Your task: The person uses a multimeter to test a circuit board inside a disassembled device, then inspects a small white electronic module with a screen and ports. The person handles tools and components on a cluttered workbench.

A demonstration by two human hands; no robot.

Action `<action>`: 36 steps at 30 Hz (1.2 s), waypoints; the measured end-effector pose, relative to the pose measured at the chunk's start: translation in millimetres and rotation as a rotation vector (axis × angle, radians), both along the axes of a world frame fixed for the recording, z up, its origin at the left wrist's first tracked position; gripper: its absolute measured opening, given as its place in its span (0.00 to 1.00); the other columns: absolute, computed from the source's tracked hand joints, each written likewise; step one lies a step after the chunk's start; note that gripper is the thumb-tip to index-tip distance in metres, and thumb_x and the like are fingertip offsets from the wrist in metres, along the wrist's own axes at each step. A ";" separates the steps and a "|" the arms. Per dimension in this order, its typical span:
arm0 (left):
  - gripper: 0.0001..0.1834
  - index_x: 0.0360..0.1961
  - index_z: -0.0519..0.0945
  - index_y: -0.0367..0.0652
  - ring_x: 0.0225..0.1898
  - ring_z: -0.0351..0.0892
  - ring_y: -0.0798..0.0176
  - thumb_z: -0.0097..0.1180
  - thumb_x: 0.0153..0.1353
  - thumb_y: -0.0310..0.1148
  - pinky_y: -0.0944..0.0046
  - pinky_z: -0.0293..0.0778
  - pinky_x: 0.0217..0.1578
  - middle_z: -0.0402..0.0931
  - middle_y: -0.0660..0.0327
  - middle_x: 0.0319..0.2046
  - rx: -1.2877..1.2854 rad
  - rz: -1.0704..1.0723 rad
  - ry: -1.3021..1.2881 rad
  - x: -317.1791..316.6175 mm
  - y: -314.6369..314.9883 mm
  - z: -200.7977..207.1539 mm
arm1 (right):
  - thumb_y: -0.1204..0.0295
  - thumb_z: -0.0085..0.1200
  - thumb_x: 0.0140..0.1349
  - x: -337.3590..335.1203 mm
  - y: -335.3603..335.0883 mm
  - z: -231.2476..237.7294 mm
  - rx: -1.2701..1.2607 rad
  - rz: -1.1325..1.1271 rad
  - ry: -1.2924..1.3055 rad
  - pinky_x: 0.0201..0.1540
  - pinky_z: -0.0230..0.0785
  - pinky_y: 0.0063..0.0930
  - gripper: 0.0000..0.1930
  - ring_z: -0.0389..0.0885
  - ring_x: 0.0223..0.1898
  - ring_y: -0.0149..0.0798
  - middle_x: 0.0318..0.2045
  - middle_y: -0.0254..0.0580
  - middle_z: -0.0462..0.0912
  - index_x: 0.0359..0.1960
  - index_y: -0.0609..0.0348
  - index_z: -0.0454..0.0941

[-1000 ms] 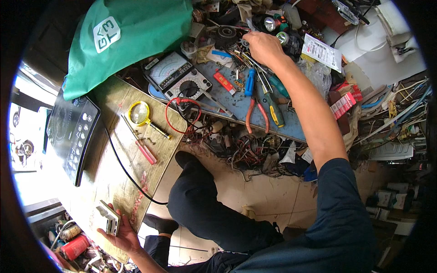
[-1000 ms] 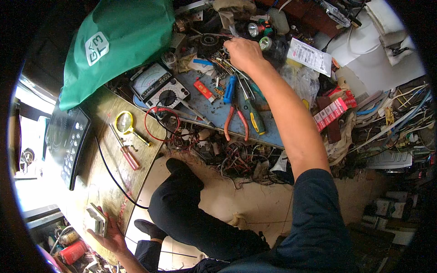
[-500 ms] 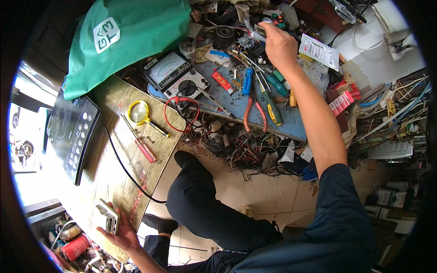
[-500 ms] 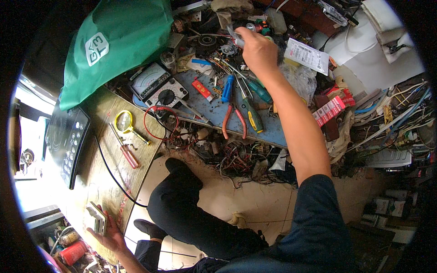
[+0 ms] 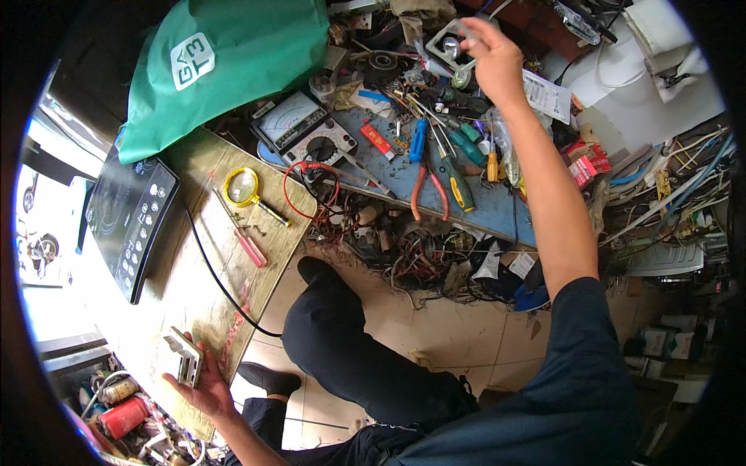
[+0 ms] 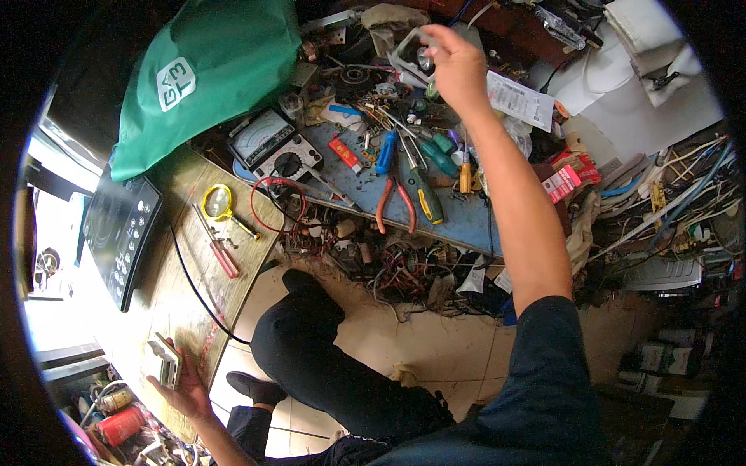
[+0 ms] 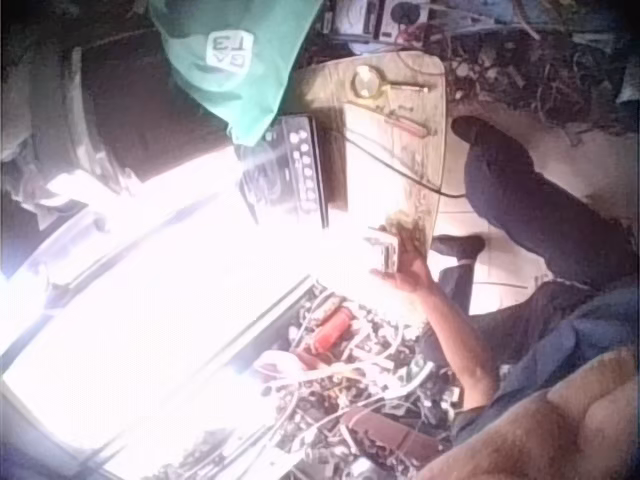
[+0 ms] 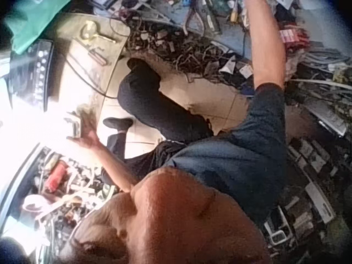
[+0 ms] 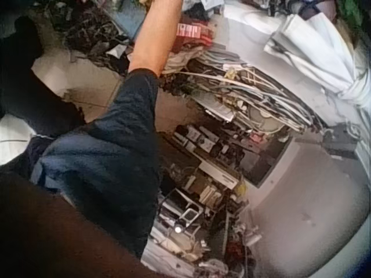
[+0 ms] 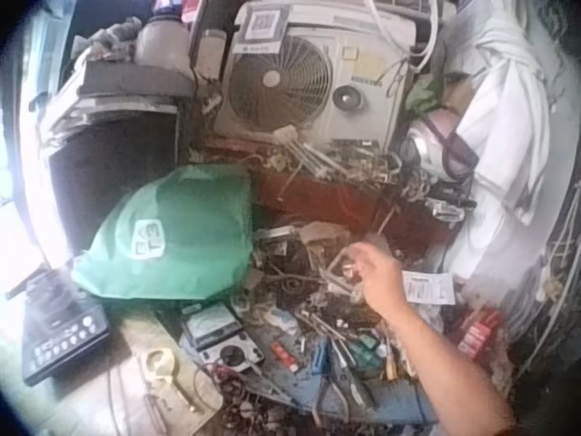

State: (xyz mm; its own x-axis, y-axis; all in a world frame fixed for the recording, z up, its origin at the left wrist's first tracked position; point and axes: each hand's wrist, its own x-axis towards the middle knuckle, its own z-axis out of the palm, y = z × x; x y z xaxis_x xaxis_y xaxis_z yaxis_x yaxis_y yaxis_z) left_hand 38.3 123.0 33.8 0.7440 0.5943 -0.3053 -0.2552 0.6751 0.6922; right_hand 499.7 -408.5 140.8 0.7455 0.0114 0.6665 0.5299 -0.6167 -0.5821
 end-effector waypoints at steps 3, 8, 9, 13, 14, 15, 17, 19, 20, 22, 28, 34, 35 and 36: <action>0.43 0.78 0.56 0.40 0.60 0.80 0.42 0.45 0.76 0.61 0.47 0.80 0.60 0.66 0.42 0.71 0.028 -0.044 -0.033 -7.0 4.7 -5.9 | 0.82 0.51 0.70 -11.5 8.7 18.4 0.251 0.039 0.037 0.45 0.80 0.26 0.17 0.87 0.42 0.31 0.51 0.45 0.88 0.59 0.62 0.80; 0.43 0.77 0.58 0.41 0.59 0.81 0.42 0.48 0.74 0.62 0.46 0.80 0.60 0.67 0.42 0.70 0.023 -0.018 -0.045 -6.8 2.7 -6.2 | 0.82 0.49 0.70 -62.7 41.1 27.4 0.378 0.191 0.198 0.43 0.77 0.26 0.18 0.86 0.42 0.31 0.51 0.43 0.87 0.61 0.67 0.77; 0.43 0.77 0.59 0.42 0.58 0.81 0.42 0.48 0.73 0.62 0.46 0.79 0.61 0.68 0.43 0.70 0.021 -0.062 -0.087 -12.0 8.8 -9.5 | 0.82 0.49 0.71 -79.7 51.8 27.0 0.380 0.238 0.272 0.43 0.77 0.26 0.18 0.85 0.42 0.31 0.51 0.43 0.86 0.60 0.67 0.77; 0.42 0.76 0.62 0.45 0.61 0.79 0.42 0.47 0.73 0.64 0.46 0.77 0.62 0.70 0.45 0.69 -0.044 -0.046 -0.090 -15.0 13.1 -15.4 | 0.81 0.50 0.70 -145.3 83.3 5.9 0.402 0.343 0.563 0.45 0.76 0.28 0.17 0.85 0.43 0.32 0.50 0.44 0.86 0.59 0.69 0.76; 0.42 0.76 0.62 0.45 0.61 0.79 0.42 0.47 0.73 0.64 0.46 0.76 0.62 0.70 0.45 0.68 -0.041 -0.037 -0.091 -14.9 13.7 -14.6 | 0.80 0.50 0.70 -160.3 88.0 -1.3 0.407 0.380 0.605 0.44 0.76 0.29 0.17 0.85 0.43 0.32 0.48 0.43 0.87 0.59 0.69 0.77; 0.42 0.75 0.63 0.44 0.61 0.79 0.40 0.48 0.73 0.64 0.44 0.76 0.63 0.72 0.44 0.67 -0.036 -0.083 -0.110 -7.5 13.4 -17.8 | 0.80 0.51 0.70 -175.7 86.1 -6.8 0.374 0.375 0.641 0.44 0.76 0.27 0.16 0.85 0.43 0.31 0.48 0.43 0.86 0.58 0.69 0.77; 0.43 0.75 0.64 0.43 0.60 0.80 0.41 0.48 0.72 0.65 0.44 0.77 0.62 0.73 0.44 0.66 -0.029 -0.061 -0.078 -3.1 8.9 -13.6 | 0.80 0.51 0.70 -199.5 93.6 -18.9 0.346 0.390 0.688 0.43 0.77 0.26 0.15 0.85 0.42 0.30 0.47 0.42 0.86 0.57 0.67 0.79; 0.43 0.75 0.63 0.42 0.59 0.80 0.43 0.49 0.72 0.65 0.48 0.78 0.62 0.72 0.44 0.67 -0.022 -0.130 -0.129 -3.8 9.1 -12.4 | 0.80 0.51 0.70 -214.6 97.1 -35.7 0.323 0.378 0.691 0.43 0.78 0.25 0.14 0.85 0.41 0.28 0.46 0.40 0.87 0.55 0.66 0.81; 0.43 0.75 0.63 0.42 0.60 0.80 0.43 0.48 0.72 0.65 0.48 0.78 0.62 0.72 0.44 0.67 -0.016 -0.109 -0.116 -5.8 8.3 -12.3 | 0.80 0.51 0.70 -215.6 95.1 -42.5 0.295 0.423 0.676 0.42 0.78 0.26 0.15 0.85 0.41 0.28 0.47 0.40 0.87 0.56 0.66 0.80; 0.43 0.74 0.64 0.43 0.60 0.80 0.44 0.48 0.72 0.65 0.48 0.77 0.62 0.73 0.45 0.66 0.001 -0.077 -0.090 -7.9 9.5 -11.6 | 0.80 0.51 0.71 -213.0 92.8 -49.5 0.293 0.373 0.654 0.42 0.79 0.27 0.15 0.86 0.42 0.29 0.47 0.42 0.88 0.56 0.66 0.81; 0.42 0.74 0.65 0.44 0.59 0.80 0.44 0.48 0.72 0.65 0.47 0.78 0.62 0.75 0.45 0.64 0.028 -0.116 -0.128 -11.7 15.7 -13.6 | 0.78 0.53 0.72 -175.8 81.5 -52.0 0.030 0.174 0.180 0.39 0.81 0.35 0.14 0.90 0.44 0.41 0.46 0.48 0.89 0.57 0.61 0.82; 0.41 0.73 0.66 0.43 0.60 0.80 0.43 0.47 0.73 0.65 0.44 0.76 0.63 0.75 0.46 0.64 -0.032 -0.149 -0.143 -0.7 15.2 -26.9 | 0.83 0.61 0.54 -182.1 64.6 -57.4 -0.434 0.064 -0.174 0.55 0.77 0.48 0.12 0.83 0.52 0.55 0.47 0.50 0.85 0.41 0.63 0.85; 0.42 0.74 0.65 0.44 0.62 0.78 0.42 0.48 0.72 0.65 0.44 0.74 0.65 0.74 0.46 0.65 -0.074 -0.185 -0.175 -4.5 20.8 -31.5 | 0.83 0.61 0.53 -197.7 72.3 -57.1 -0.376 0.095 -0.197 0.54 0.77 0.48 0.12 0.83 0.53 0.55 0.46 0.49 0.85 0.41 0.63 0.85; 0.42 0.75 0.65 0.45 0.63 0.78 0.43 0.49 0.72 0.65 0.46 0.75 0.65 0.74 0.47 0.66 -0.047 -0.221 -0.204 -14.3 33.1 -33.3 | 0.84 0.60 0.53 -218.6 89.1 -56.0 -0.332 0.101 -0.242 0.54 0.76 0.48 0.13 0.83 0.52 0.55 0.46 0.49 0.85 0.41 0.62 0.85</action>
